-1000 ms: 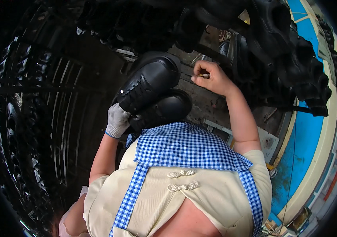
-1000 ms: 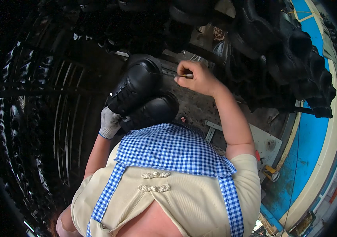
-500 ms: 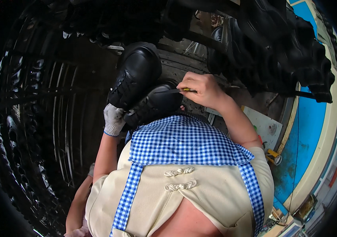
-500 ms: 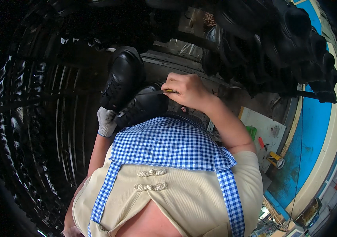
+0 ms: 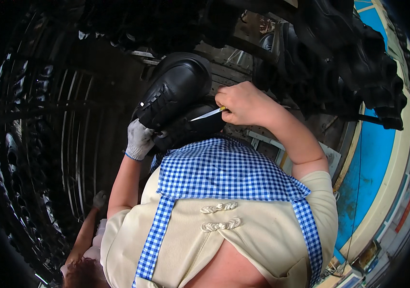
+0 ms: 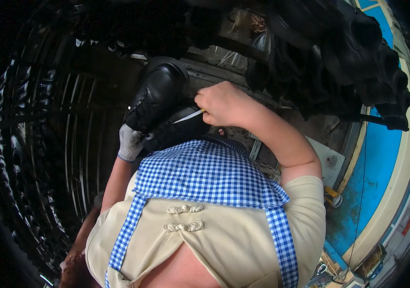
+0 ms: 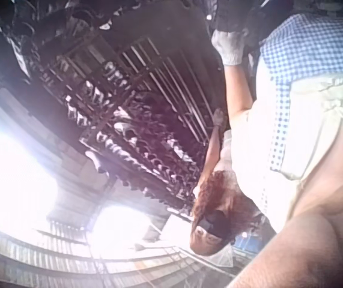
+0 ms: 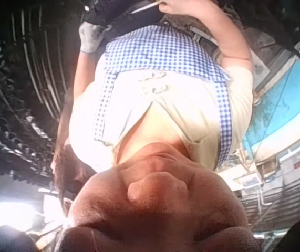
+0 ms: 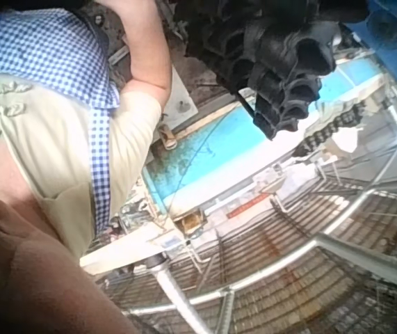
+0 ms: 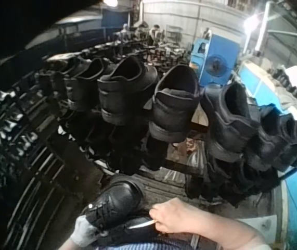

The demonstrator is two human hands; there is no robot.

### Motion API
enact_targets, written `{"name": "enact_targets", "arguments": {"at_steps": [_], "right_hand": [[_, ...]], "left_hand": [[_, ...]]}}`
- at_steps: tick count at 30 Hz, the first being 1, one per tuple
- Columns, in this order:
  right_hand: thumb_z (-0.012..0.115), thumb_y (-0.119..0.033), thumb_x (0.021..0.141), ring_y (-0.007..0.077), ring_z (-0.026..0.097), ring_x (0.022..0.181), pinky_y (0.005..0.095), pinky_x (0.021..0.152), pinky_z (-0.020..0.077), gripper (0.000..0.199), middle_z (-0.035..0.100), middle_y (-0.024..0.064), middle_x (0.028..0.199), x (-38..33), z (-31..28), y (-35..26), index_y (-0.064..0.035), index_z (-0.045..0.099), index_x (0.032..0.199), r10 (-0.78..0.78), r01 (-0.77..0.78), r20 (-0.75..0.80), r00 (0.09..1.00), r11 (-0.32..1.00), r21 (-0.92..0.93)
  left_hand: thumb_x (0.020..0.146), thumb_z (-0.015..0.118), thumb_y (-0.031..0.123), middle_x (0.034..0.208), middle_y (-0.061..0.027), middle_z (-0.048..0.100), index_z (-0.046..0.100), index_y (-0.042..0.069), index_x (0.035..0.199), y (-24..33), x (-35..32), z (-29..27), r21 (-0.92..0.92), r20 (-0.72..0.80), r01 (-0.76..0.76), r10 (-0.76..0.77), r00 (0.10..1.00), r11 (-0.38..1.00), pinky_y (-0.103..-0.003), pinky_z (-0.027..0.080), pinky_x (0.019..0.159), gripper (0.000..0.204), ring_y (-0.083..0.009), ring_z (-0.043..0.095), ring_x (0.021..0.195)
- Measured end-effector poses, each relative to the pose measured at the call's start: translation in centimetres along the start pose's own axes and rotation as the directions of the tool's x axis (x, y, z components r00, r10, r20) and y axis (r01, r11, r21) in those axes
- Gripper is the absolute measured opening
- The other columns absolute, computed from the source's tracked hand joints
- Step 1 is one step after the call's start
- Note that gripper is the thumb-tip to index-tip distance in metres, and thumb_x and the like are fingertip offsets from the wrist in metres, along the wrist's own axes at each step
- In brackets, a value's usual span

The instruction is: The person uses a small knife to trim excess material from the soles and edges of black shoes. They pick up shoes from a rack, scrape the surfaces, and place them back on the rack or a nearby table.

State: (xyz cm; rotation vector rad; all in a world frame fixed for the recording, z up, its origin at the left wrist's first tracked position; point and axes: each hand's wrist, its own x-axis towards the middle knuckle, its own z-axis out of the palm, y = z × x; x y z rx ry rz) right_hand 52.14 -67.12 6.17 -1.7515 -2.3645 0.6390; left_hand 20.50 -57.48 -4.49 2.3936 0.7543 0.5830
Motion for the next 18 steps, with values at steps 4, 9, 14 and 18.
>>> {"name": "enact_targets", "arguments": {"at_steps": [4, 9, 14, 18], "right_hand": [[0.064, -0.015, 0.067, 0.0288, 0.063, 0.07, 0.0375, 0.061, 0.0517, 0.016, 0.061, 0.0093, 0.077, 0.1, 1.7, 1.0, -0.0041, 0.06, 0.078, 0.012, -0.006, -0.065, 0.998, 0.996, 0.089], [0.064, -0.012, 0.065, 0.0275, 0.061, 0.067, 0.0366, 0.059, 0.0486, 0.016, 0.06, 0.0098, 0.074, -0.5, 3.6, 2.0, -0.004, 0.057, 0.077, 0.053, 0.008, -0.208, 0.977, 0.96, 0.28], [0.064, -0.01, 0.067, 0.0184, 0.058, 0.064, 0.0309, 0.059, 0.0459, 0.013, 0.059, 0.0069, 0.072, -1.7, 6.6, 2.8, -0.0038, 0.055, 0.076, 0.231, -0.024, -0.254, 0.939, 0.782, 0.623], [0.063, -0.009, 0.071, 0.0102, 0.054, 0.065, 0.0265, 0.058, 0.0438, 0.012, 0.058, 0.0034, 0.074, -3.1, 7.5, 2.2, -0.0037, 0.054, 0.076, 0.33, -0.09, -0.124, 0.936, 0.564, 0.821]], "left_hand": [[0.067, 0.078, 0.005, 0.112, -0.0081, 0.069, 0.07, 0.013, 0.112, 0.7, 0.6, -0.6, 0.031, 0.04, -0.011, 0.01, 0.999, 0.999, -0.033, 0.053, 0.087, 0.046, -0.0282, 0.065, 0.104], [0.068, 0.077, -0.003, 0.112, -0.0079, 0.069, 0.071, 0.014, 0.11, -0.9, -0.6, 0.2, 0.052, 0.083, 0.046, -0.05, 0.995, 0.998, -0.033, 0.054, 0.087, 0.046, -0.0278, 0.065, 0.105], [0.071, 0.076, -0.001, 0.11, -0.0079, 0.07, 0.072, 0.013, 0.11, -1.6, -0.5, 0.6, 0.045, 0.071, 0.007, -0.01, 0.997, 0.999, -0.033, 0.054, 0.085, 0.042, -0.0277, 0.066, 0.103], [0.073, 0.075, 0.003, 0.111, -0.008, 0.07, 0.072, 0.012, 0.109, -0.4, 0.4, 0.3, 0.034, 0.035, 0.003, -0.005, 0.999, 0.999, -0.034, 0.055, 0.084, 0.037, -0.0286, 0.066, 0.104]]}}
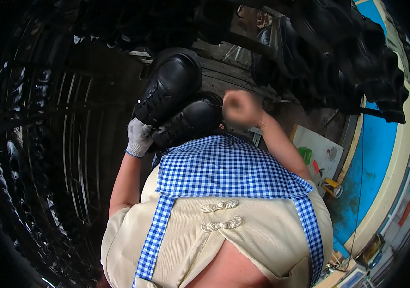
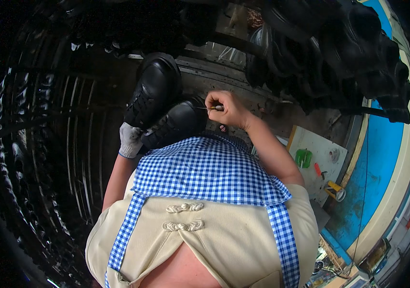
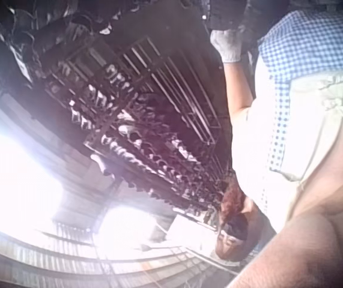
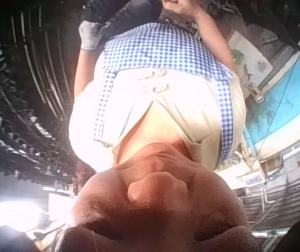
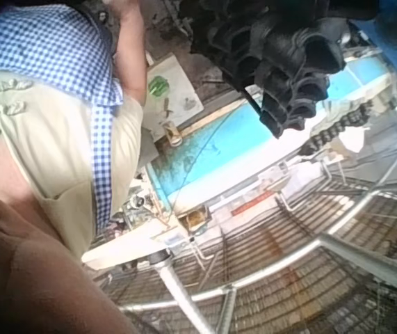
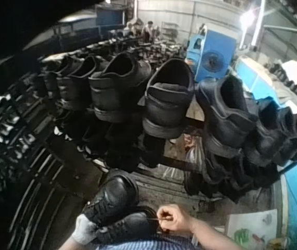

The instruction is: The person uses a small knife to trim excess material from the soles and edges of black shoes. They pick up shoes from a rack, scrape the surfaces, and place them back on the rack or a nearby table.

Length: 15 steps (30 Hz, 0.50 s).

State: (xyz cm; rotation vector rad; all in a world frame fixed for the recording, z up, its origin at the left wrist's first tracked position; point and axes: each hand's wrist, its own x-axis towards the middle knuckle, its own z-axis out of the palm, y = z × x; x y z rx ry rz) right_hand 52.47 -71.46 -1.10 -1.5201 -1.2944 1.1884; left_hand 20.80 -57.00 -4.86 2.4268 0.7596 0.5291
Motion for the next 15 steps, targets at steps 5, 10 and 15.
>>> {"name": "enact_targets", "arguments": {"at_steps": [5, 10, 15], "right_hand": [[0.061, -0.009, 0.079, 0.0063, 0.054, 0.067, 0.0233, 0.06, 0.0483, 0.01, 0.059, 0.0029, 0.082, -3.4, 1.3, 5.0, -0.0057, 0.052, 0.082, 0.132, -0.127, 0.005, 0.991, 0.941, 0.313], [0.061, -0.008, 0.084, 0.0073, 0.055, 0.068, 0.0252, 0.063, 0.0503, 0.01, 0.057, 0.0014, 0.078, -6.5, 3.0, 10.3, -0.0064, 0.051, 0.085, 0.322, -0.235, -0.138, 0.937, 0.87, 0.433], [0.064, -0.013, 0.089, 0.0099, 0.059, 0.076, 0.0276, 0.07, 0.0504, 0.013, 0.057, 0.001, 0.083, -8.9, 5.5, 14.5, -0.0051, 0.053, 0.089, 0.391, -0.215, -0.349, 0.852, 0.868, 0.448]], "left_hand": [[0.072, 0.075, 0.017, 0.108, -0.0105, 0.07, 0.07, 0.01, 0.109, -2.4, -0.4, 0.6, 0.03, 0.11, -0.005, 0.002, 0.994, 1.0, -0.036, 0.054, 0.084, 0.038, -0.0312, 0.066, 0.099], [0.073, 0.073, 0.017, 0.09, -0.0097, 0.067, 0.069, 0.008, 0.097, -2.5, 2.3, 0.9, 0.198, 0.262, -0.137, 0.082, 0.961, 0.971, -0.041, 0.054, 0.074, 0.026, -0.0329, 0.065, 0.086], [0.079, 0.068, 0.023, 0.084, -0.0123, 0.063, 0.066, 0.006, 0.093, -1.7, 7.3, 4.9, 0.216, 0.338, -0.122, 0.043, 0.94, 0.969, -0.046, 0.052, 0.071, 0.022, -0.0362, 0.062, 0.083]]}}
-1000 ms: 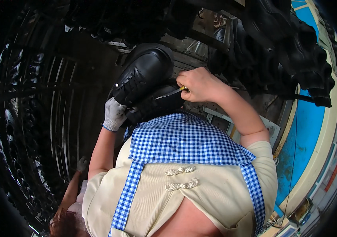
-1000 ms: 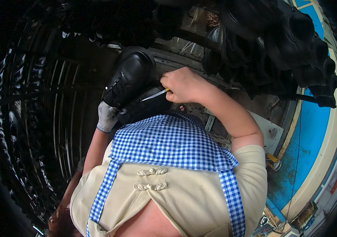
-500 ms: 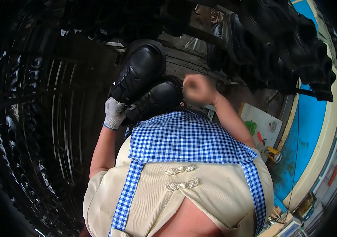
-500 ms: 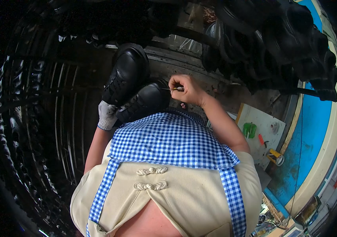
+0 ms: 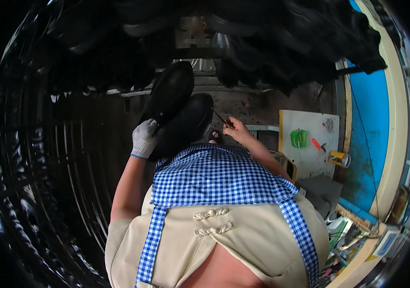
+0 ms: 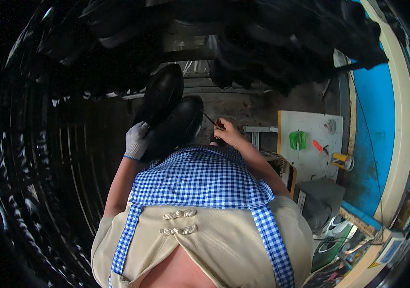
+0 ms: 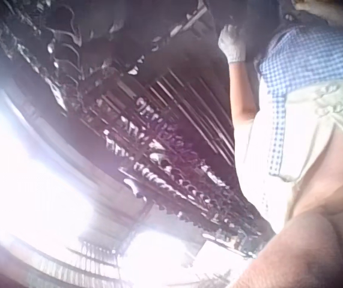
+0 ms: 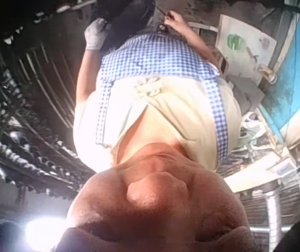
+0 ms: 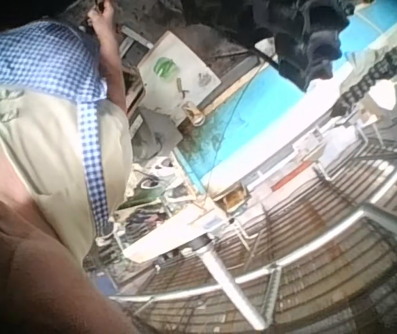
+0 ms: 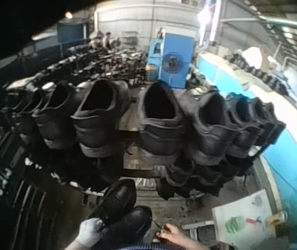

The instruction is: The person uses a small knife to trim excess material from the soles and edges of black shoes. They pick up shoes from a rack, scrape the surfaces, and place them back on the rack or a nearby table.

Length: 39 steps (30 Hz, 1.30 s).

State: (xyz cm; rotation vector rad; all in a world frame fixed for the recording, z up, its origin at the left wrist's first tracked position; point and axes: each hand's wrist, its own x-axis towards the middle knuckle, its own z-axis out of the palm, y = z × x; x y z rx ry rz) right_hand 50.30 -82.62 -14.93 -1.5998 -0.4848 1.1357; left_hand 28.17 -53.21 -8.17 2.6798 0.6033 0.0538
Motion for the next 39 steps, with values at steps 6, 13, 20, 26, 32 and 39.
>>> {"name": "enact_targets", "arguments": {"at_steps": [6, 13, 20, 26, 32, 39], "right_hand": [[0.054, -0.005, 0.091, 0.0108, 0.06, 0.078, 0.0267, 0.07, 0.0491, 0.003, 0.062, 0.0049, 0.09, -3.6, 0.9, -0.4, -0.0024, 0.056, 0.089, 0.109, -0.085, -0.2, 0.974, 0.988, 0.128], [0.053, -0.004, 0.091, 0.008, 0.054, 0.069, 0.0244, 0.062, 0.0439, 0.006, 0.063, 0.0023, 0.078, -7.2, 3.1, -2.5, -0.0032, 0.058, 0.088, 0.174, -0.09, -0.314, 0.933, 0.96, 0.264], [0.056, -0.01, 0.089, 0.0076, 0.049, 0.06, 0.0245, 0.055, 0.039, 0.008, 0.054, -0.0012, 0.069, -9.4, 3.6, 1.8, -0.0037, 0.061, 0.091, 0.139, -0.03, -0.507, 0.851, 0.975, 0.218], [0.059, -0.012, 0.089, 0.0094, 0.051, 0.064, 0.0269, 0.058, 0.0406, 0.009, 0.056, 0.0005, 0.071, -10.1, 4.0, 3.4, -0.0043, 0.062, 0.093, 0.15, -0.093, -0.577, 0.803, 0.988, 0.127], [0.062, -0.019, 0.087, 0.0158, 0.059, 0.079, 0.0315, 0.073, 0.0459, 0.017, 0.062, 0.0071, 0.082, -11.9, 3.5, 5.2, -0.0045, 0.065, 0.095, 0.165, -0.164, -0.622, 0.766, 0.985, 0.06], [0.063, -0.016, 0.086, 0.0128, 0.056, 0.082, 0.0288, 0.075, 0.0449, 0.014, 0.062, 0.0026, 0.086, -14.3, 5.0, 6.9, -0.0041, 0.065, 0.092, 0.113, 0.002, -0.665, 0.738, 0.985, 0.17]], "left_hand": [[0.088, 0.06, 0.034, 0.109, -0.019, 0.066, 0.066, 0.007, 0.106, -0.9, 10.3, 5.8, -0.285, -0.076, 0.205, -0.235, 0.969, 0.936, -0.046, 0.05, 0.083, 0.033, -0.0383, 0.062, 0.1], [0.091, 0.048, 0.037, 0.117, -0.0241, 0.062, 0.061, 0.004, 0.119, -5.4, 22.5, 9.9, -0.013, -0.213, 0.284, -0.281, 0.936, 0.959, -0.047, 0.047, 0.095, 0.045, -0.0394, 0.058, 0.112], [0.085, 0.06, 0.042, 0.123, -0.0213, 0.061, 0.059, 0.007, 0.125, 1.3, 22.4, 6.3, -0.066, -0.302, 0.213, -0.223, 0.927, 0.975, -0.046, 0.044, 0.099, 0.053, -0.0357, 0.057, 0.116], [0.083, 0.064, 0.041, 0.133, -0.0155, 0.056, 0.059, 0.013, 0.128, 8.4, 21.5, 7.3, -0.231, -0.202, -0.283, 0.238, 0.95, 0.931, -0.043, 0.044, 0.102, 0.053, -0.0354, 0.054, 0.12], [0.089, 0.057, 0.042, 0.121, -0.0177, 0.062, 0.062, 0.011, 0.121, 11.5, 31.9, 12.0, 0.144, -0.374, -0.475, 0.492, 0.786, 0.868, -0.044, 0.049, 0.092, 0.045, -0.0354, 0.06, 0.108], [0.09, 0.056, 0.04, 0.117, -0.018, 0.064, 0.062, 0.009, 0.119, 11.3, 35.1, 13.7, 0.138, -0.081, -0.304, 0.316, 0.945, 0.943, -0.044, 0.049, 0.09, 0.043, -0.0345, 0.061, 0.104]]}}
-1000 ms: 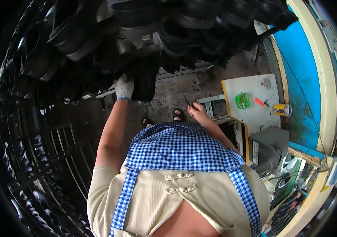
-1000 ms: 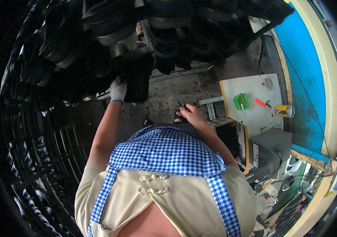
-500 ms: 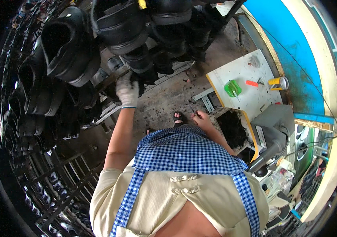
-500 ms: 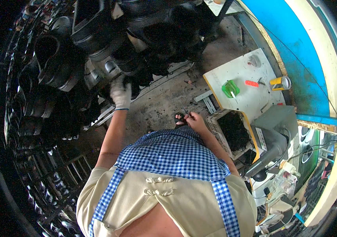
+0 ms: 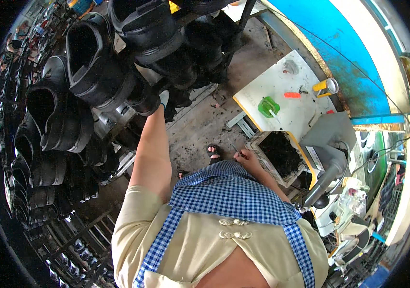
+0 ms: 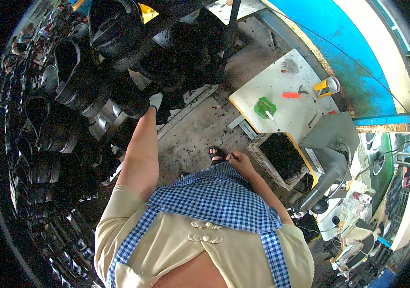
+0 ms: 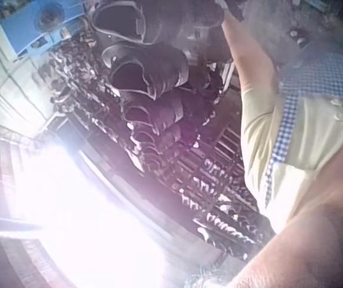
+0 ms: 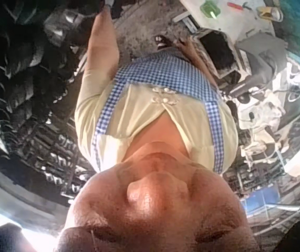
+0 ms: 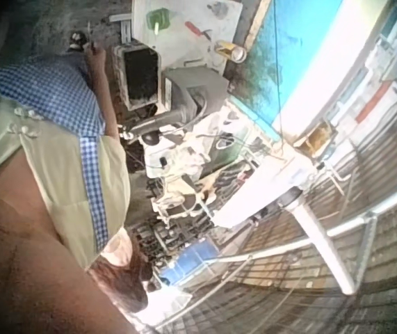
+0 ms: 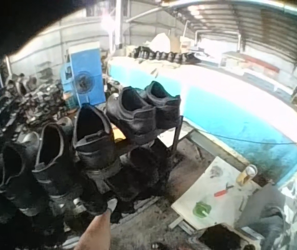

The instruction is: The person uses a small knife to trim excess material from the soles and edges of black shoes. They pick up shoes from a rack, scrape the surfaces, and place them back on the rack or a nearby table.

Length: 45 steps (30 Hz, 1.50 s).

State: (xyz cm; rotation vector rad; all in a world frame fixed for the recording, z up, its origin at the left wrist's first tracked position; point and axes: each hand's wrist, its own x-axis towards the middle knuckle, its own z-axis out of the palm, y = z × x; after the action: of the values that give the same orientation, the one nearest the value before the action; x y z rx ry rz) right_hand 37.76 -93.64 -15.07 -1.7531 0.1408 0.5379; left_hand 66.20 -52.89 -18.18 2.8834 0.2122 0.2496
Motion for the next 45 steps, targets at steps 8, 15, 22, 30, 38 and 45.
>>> {"name": "enact_targets", "arguments": {"at_steps": [8, 15, 22, 30, 38, 45], "right_hand": [[0.059, -0.014, 0.09, 0.0069, 0.044, 0.058, 0.0247, 0.053, 0.0362, 0.013, 0.05, -0.0022, 0.067, 1.3, -0.2, -2.0, -0.0032, 0.064, 0.094, -0.017, 0.002, -0.104, 0.994, 0.99, -0.139], [0.052, -0.017, 0.097, 0.0036, 0.044, 0.054, 0.0208, 0.048, 0.0312, 0.02, 0.052, -0.0028, 0.068, 5.2, 0.1, -9.2, -0.0085, 0.068, 0.106, 0.001, 0.016, -0.04, 0.999, 0.904, 0.426], [0.073, -0.026, 0.088, -0.0009, 0.038, 0.051, 0.0158, 0.042, 0.0239, 0.019, 0.051, -0.0076, 0.071, 6.3, 2.4, -15.6, -0.015, 0.062, 0.098, 0.051, -0.036, -0.012, 0.999, 0.821, 0.57], [0.078, -0.016, 0.083, 0.0044, 0.056, 0.064, 0.0184, 0.049, 0.0421, 0.028, 0.063, -0.0027, 0.081, 4.1, 6.7, -19.0, -0.0058, 0.063, 0.103, -0.151, 0.043, 0.228, 0.962, 0.906, 0.42], [0.079, -0.016, 0.081, 0.0045, 0.056, 0.067, 0.0216, 0.061, 0.05, 0.03, 0.063, -0.0014, 0.086, 2.4, 6.9, -20.8, -0.0021, 0.066, 0.105, -0.27, 0.176, 0.372, 0.888, 0.948, 0.267], [0.08, -0.017, 0.078, 0.008, 0.056, 0.067, 0.0239, 0.063, 0.0462, 0.031, 0.058, -0.0002, 0.076, 4.6, 6.0, -26.3, -0.0077, 0.072, 0.106, -0.527, 0.748, 0.648, 0.55, 0.656, -0.102]], "left_hand": [[0.091, 0.055, 0.038, 0.112, -0.0183, 0.065, 0.062, 0.007, 0.116, -0.9, -0.2, 0.1, -0.54, 0.592, 0.534, -0.157, 0.79, 0.651, -0.043, 0.049, 0.088, 0.041, -0.0335, 0.062, 0.1], [0.09, 0.057, 0.033, 0.101, -0.0155, 0.067, 0.061, -0.001, 0.112, 2.5, -12.4, -4.0, -0.674, 0.68, 0.651, -0.052, 0.731, 0.349, -0.037, 0.048, 0.078, 0.04, -0.0273, 0.064, 0.089], [0.09, 0.061, 0.013, 0.116, -0.0121, 0.067, 0.061, 0.003, 0.121, 4.1, -23.2, -15.7, -0.645, 0.691, 0.501, 0.161, 0.705, 0.577, -0.035, 0.048, 0.095, 0.032, -0.0224, 0.062, 0.107], [0.088, 0.056, -0.003, 0.14, -0.0106, 0.051, 0.047, 0.005, 0.139, -0.2, -30.2, -13.5, -0.92, 0.356, 0.317, 0.149, 0.923, 0.231, -0.032, 0.04, 0.108, 0.053, -0.0207, 0.05, 0.127], [0.087, 0.058, -0.01, 0.136, -0.0082, 0.056, 0.052, 0.006, 0.137, 1.3, -34.6, -16.3, -0.934, 0.345, 0.33, -0.101, 0.933, -0.138, -0.036, 0.044, 0.106, 0.053, -0.022, 0.054, 0.124], [0.081, 0.064, -0.012, 0.135, -0.0106, 0.057, 0.056, 0.007, 0.133, 1.8, -37.0, -17.5, -0.91, 0.157, 0.197, -0.138, 0.978, 0.365, -0.034, 0.043, 0.105, 0.056, -0.0229, 0.055, 0.124]]}}
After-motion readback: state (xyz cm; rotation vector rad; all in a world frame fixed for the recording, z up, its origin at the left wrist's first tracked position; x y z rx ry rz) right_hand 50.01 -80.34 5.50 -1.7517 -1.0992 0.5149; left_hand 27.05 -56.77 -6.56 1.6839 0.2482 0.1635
